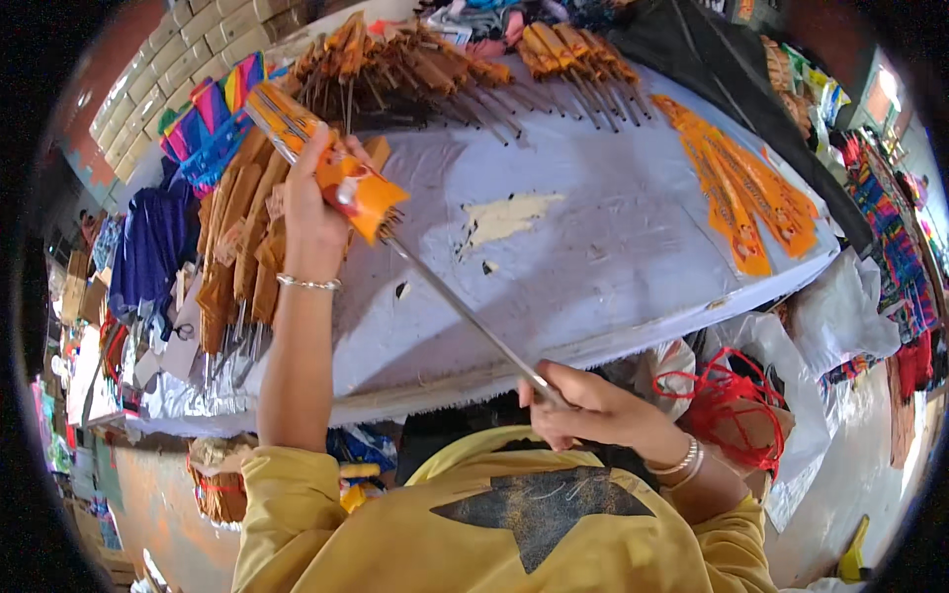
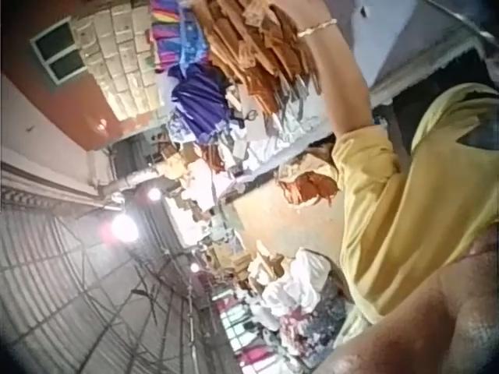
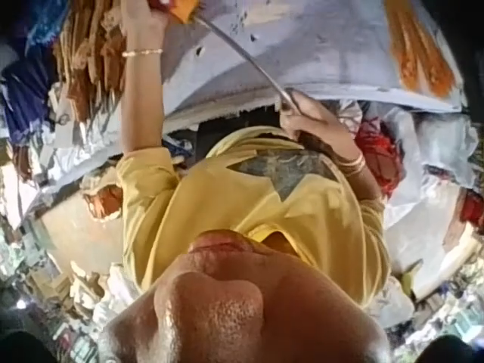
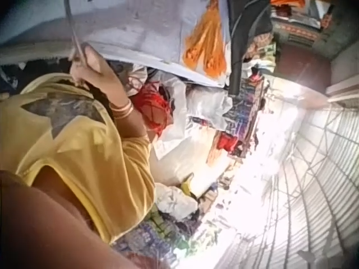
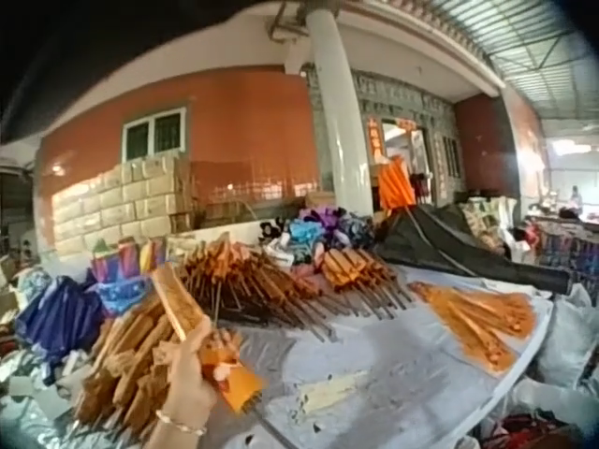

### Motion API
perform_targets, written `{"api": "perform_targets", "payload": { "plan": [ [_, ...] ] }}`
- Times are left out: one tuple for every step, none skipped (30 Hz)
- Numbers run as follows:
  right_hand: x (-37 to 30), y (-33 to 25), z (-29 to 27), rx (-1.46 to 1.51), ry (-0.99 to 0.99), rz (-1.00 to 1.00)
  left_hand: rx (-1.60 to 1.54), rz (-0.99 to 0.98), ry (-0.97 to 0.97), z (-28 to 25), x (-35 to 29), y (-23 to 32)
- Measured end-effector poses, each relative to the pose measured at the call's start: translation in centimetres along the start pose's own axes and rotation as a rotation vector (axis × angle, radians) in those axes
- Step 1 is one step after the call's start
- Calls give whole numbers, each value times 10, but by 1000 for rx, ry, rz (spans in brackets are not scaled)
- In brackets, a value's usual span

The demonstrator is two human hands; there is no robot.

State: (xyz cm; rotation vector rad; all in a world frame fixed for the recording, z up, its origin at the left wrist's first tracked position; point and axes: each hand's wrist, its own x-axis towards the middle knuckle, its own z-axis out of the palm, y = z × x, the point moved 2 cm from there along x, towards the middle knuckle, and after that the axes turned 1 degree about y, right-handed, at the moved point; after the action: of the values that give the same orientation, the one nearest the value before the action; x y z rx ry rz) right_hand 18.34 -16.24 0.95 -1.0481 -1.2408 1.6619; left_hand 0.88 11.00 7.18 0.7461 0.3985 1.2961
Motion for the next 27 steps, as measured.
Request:
{"api": "perform_targets", "payload": {
  "plan": [
    [5,-2,1,25,52,-8,-118,-73,-24,12,-1,-12],
    [12,-1,1,57,93,-17,-226,-146,-41,21,-5,-26],
    [19,0,0,89,134,-25,-135,-106,-54,25,-11,-44],
    [27,3,-4,79,146,-44,-45,-63,-66,29,-18,-63],
    [39,10,-10,14,209,-133,-40,-139,-134,31,-31,-83],
    [50,16,-17,-50,274,-221,-33,-216,-201,32,-39,-98],
    [57,17,-19,-113,332,-304,-30,-214,-212,32,-41,-96],
    [59,15,-20,-117,340,-314,48,-235,-182,33,-42,-97],
    [60,14,-22,-181,379,-319,126,-257,-150,34,-42,-98],
    [60,13,-21,-245,414,-322,205,-276,-112,35,-42,-97],
    [59,13,-20,-308,449,-323,205,-275,-117,37,-38,-95],
    [59,14,-20,-308,452,-325,292,-177,-106,38,-29,-92],
    [58,16,-20,-369,462,-336,377,-79,-94,39,-20,-89],
    [57,18,-20,-431,471,-347,462,20,-81,38,-15,-86],
    [57,19,-20,-492,480,-358,463,20,-85,33,-10,-87],
    [56,21,-19,-491,483,-361,430,-1,-85,27,-6,-90],
    [56,22,-18,-406,467,-351,396,-25,-91,24,-1,-93],
    [56,23,-17,-322,450,-342,361,-49,-97,22,3,-95],
    [57,23,-17,-238,434,-334,362,-51,-108,20,6,-97],
    [57,22,-18,-236,446,-337,341,-41,-106,18,5,-98],
    [57,22,-19,-132,428,-330,319,-31,-105,17,4,-99],
    [57,22,-19,-27,410,-323,298,-22,-104,17,2,-102],
    [57,21,-20,77,392,-318,298,-29,-117,18,2,-106],
    [56,19,-20,79,405,-324,361,-5,-132,20,2,-109],
    [55,18,-20,120,396,-316,422,22,-141,20,1,-113],
    [55,16,-21,161,387,-308,483,49,-151,20,1,-118],
    [55,15,-23,201,377,-301,482,46,-158,19,1,-122]
  ]
}}
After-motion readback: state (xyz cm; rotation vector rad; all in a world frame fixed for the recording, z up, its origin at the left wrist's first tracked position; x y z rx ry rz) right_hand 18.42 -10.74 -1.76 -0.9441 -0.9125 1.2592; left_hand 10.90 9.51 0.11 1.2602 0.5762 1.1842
